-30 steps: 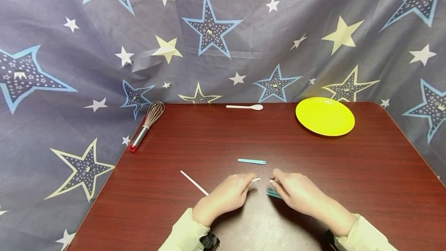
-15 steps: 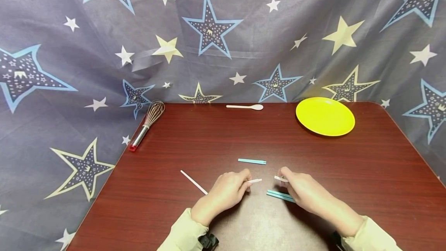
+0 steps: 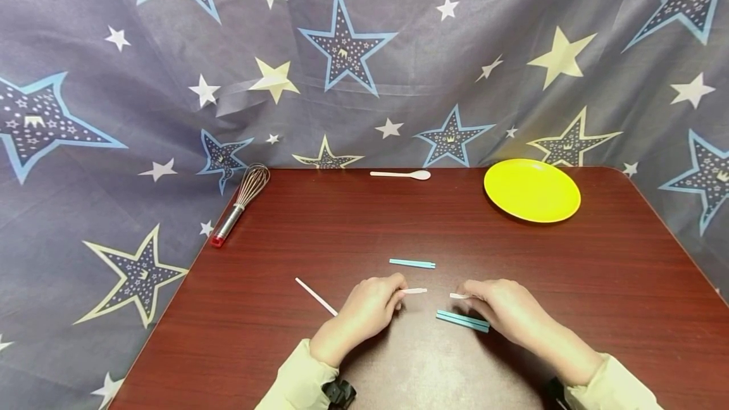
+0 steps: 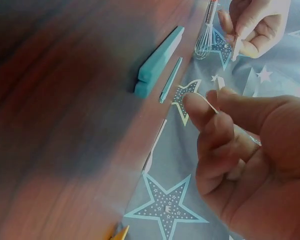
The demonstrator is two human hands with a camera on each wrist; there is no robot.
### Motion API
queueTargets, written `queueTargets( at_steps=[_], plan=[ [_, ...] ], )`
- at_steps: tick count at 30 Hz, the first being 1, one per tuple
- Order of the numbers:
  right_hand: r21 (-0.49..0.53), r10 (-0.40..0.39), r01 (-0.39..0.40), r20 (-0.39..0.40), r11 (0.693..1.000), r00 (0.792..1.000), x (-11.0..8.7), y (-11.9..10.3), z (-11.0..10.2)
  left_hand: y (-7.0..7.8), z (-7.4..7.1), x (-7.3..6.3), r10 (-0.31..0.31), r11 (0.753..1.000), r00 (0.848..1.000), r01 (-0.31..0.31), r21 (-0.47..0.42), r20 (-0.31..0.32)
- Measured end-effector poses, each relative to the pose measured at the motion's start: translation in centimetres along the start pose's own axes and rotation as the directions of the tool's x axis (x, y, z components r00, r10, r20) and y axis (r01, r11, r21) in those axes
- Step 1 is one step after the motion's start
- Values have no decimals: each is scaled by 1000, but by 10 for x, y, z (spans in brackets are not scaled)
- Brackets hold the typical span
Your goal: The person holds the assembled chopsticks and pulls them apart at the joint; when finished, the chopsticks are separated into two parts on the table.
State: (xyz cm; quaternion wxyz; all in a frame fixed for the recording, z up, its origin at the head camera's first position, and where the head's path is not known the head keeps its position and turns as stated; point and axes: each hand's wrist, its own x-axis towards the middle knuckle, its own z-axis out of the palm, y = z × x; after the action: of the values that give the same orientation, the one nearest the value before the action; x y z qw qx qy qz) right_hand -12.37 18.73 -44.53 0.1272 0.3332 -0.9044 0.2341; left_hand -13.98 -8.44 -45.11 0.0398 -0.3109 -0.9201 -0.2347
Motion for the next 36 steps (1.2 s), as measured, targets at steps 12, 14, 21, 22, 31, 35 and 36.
queueTargets(
  at_steps=[12,14,21,22,31,35,36],
  plan=[
    [-28,32,-32,-20,999,999,0,0,0,-3,-2,2,-3,998,998,6,59,-58],
    [-34,34,-35,-27,999,999,1,1,0,-4,-3,3,-11,996,995,20,88,-99],
    [-28,42,-43,-47,999,998,3,2,0,-9,-4,9,-27,993,991,41,108,-134],
    [-24,47,-48,-44,999,998,3,2,0,-10,-4,10,-30,993,991,44,110,-127],
    [-71,72,-70,18,995,997,8,1,2,-12,-1,18,-28,994,993,40,102,-114],
    [-72,66,-63,33,995,997,8,1,1,-14,-1,20,-17,995,994,28,99,-110],
    [-67,63,-61,29,996,998,8,2,1,-15,-1,20,-16,995,994,27,101,-109]
  ],
)
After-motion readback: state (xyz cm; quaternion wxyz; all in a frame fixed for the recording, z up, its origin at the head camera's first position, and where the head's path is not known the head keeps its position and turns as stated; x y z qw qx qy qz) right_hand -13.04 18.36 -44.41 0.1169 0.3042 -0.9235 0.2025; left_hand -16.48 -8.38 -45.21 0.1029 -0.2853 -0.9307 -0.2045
